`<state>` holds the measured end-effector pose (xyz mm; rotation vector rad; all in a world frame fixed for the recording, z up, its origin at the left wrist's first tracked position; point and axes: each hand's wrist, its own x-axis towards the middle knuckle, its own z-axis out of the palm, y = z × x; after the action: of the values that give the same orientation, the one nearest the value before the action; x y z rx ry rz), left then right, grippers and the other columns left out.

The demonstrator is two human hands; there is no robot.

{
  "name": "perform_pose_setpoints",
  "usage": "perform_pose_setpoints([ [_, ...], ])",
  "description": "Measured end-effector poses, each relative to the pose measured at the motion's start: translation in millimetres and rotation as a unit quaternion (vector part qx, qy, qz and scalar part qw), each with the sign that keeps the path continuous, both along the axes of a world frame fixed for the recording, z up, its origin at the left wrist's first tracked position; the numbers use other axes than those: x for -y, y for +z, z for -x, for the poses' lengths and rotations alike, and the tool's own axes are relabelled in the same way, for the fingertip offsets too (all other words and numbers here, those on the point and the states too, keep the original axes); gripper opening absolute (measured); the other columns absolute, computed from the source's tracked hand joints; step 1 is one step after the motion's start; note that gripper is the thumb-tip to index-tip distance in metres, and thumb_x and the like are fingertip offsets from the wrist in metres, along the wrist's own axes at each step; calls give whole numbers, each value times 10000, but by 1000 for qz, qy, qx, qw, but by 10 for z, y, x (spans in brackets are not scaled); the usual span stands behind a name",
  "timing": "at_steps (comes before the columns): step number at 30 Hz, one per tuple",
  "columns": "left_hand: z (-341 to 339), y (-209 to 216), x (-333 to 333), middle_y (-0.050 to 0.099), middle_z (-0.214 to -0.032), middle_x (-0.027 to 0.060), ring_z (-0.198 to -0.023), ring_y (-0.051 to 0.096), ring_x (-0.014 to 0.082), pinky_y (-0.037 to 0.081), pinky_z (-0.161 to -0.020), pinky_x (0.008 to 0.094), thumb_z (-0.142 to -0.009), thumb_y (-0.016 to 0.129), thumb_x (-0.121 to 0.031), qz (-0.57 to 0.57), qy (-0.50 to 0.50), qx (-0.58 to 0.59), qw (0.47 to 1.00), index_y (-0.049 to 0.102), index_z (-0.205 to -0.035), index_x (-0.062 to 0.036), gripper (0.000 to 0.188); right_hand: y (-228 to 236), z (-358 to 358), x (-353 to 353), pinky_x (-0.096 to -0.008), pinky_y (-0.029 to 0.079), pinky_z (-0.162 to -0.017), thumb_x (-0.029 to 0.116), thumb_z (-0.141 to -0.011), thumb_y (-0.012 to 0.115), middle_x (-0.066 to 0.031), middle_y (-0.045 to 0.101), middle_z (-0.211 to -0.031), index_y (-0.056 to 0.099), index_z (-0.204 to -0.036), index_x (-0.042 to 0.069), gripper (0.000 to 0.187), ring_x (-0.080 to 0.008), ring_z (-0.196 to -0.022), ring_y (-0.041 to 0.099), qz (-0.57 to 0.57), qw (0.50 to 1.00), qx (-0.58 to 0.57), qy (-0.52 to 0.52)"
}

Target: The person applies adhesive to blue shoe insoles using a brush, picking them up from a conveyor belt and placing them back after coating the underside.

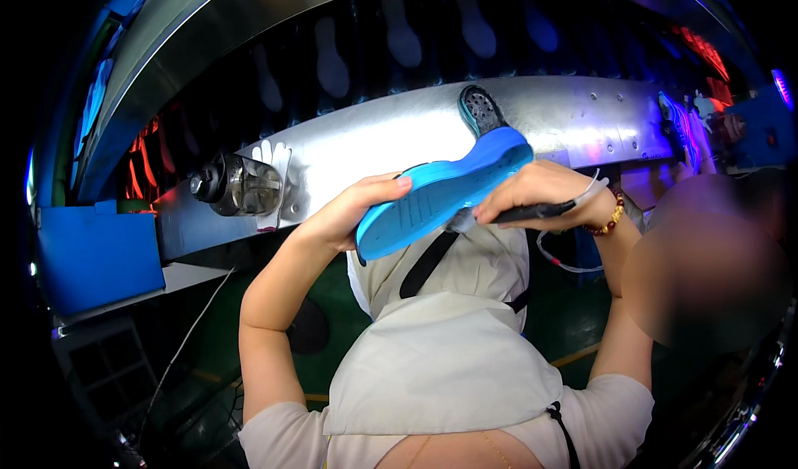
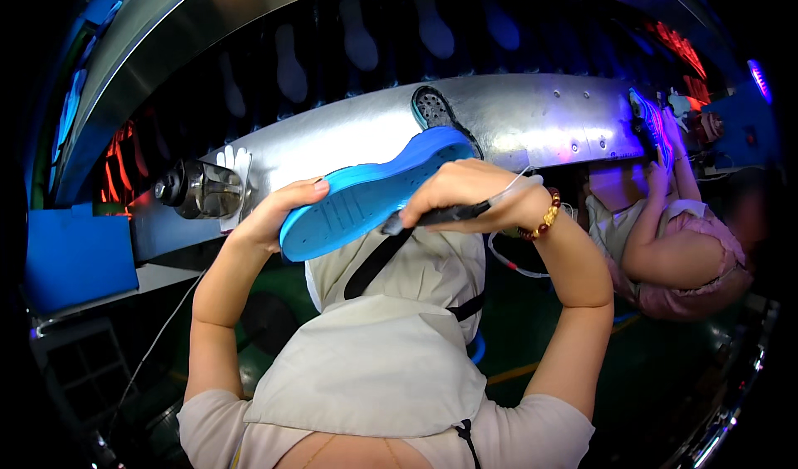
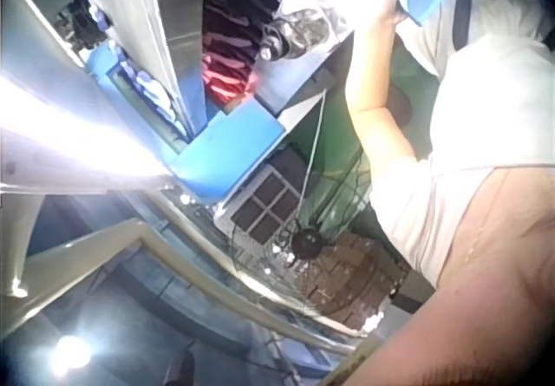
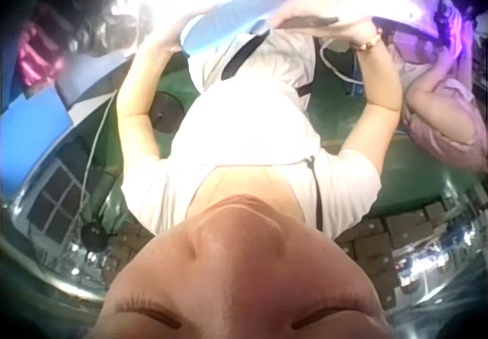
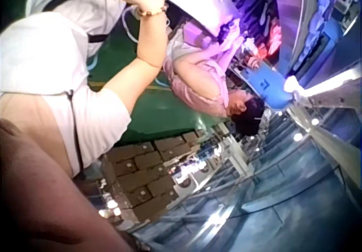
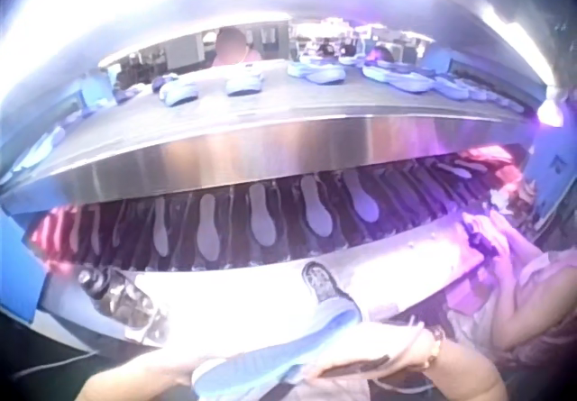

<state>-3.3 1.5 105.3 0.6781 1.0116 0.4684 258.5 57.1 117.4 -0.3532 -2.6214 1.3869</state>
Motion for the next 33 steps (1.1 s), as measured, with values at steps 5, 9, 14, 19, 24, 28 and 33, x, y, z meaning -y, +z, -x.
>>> perform_pose_setpoints([
  [5, 79, -110, 66, 546, -1030, 207, -865, 588, 220, 503, -701, 297, -787, 566, -431, 19, 76, 36, 996, 431, -1185, 65, 650, -42, -86, -117, -301, 485, -805, 16, -722, 652, -130, 642, -934, 629, -896, 3, 177, -228, -893, 619, 140, 985, -78, -69],
  [9, 72, -114, 22, 546, -1032, 198, -861, 586, 206, 494, -698, 283, -789, 560, -433, -23, 51, -2, 998, 424, -1206, 50, 653, -201, -143, -155, -306, 486, -794, -1, -723, 637, -132, 643, -934, 629, -896, -6, 173, -229, -888, 621, 79, 993, -1, -84],
  [14, 107, -160, 58, 523, -1093, 212, -941, 573, 258, 497, -770, 322, -818, 519, -381, 12, 136, 121, 983, 408, -1222, 43, 595, -16, -25, -14, -262, 507, -704, 59, -712, 669, -155, 644, -919, 634, -958, -4, 256, -182, -799, 634, 178, 974, 2, -140],
  [19, -154, -266, -57, 461, -1178, 248, -972, 546, 380, 495, -735, 529, -852, 429, -347, 43, 188, 281, 940, 324, -1268, 22, 566, -170, 275, 170, -175, 440, -537, 76, -767, 625, -60, 648, -753, 650, -922, 2, 173, -59, -591, 561, 255, 926, -98, -262],
  [24, -86, -392, -20, 461, -1174, 252, -953, 556, 389, 500, -736, 518, -850, 432, -363, 13, 199, 294, 935, 326, -1266, 24, 578, -354, 209, 104, -172, 421, -505, 74, -784, 611, -49, 641, -755, 651, -917, 11, 153, -44, -563, 534, 181, 896, -150, -375],
  [28, -103, -449, 24, 466, -1176, 246, -965, 551, 385, 492, -750, 525, -850, 437, -360, 35, 205, 323, 923, 325, -1268, 25, 579, -552, 160, 21, -189, 452, -594, 52, -783, 609, -61, 648, -788, 642, -896, -8, 132, -75, -667, 574, 77, 852, -158, -493],
  [33, -106, -497, 20, 478, -1174, 229, -998, 547, 348, 487, -781, 504, -842, 461, -352, 44, 216, 287, 932, 326, -1272, 20, 585, -822, 294, -41, -239, 469, -609, 30, -770, 618, -99, 644, -840, 630, -930, -6, 164, -128, -701, 605, -156, 822, -218, -503],
])
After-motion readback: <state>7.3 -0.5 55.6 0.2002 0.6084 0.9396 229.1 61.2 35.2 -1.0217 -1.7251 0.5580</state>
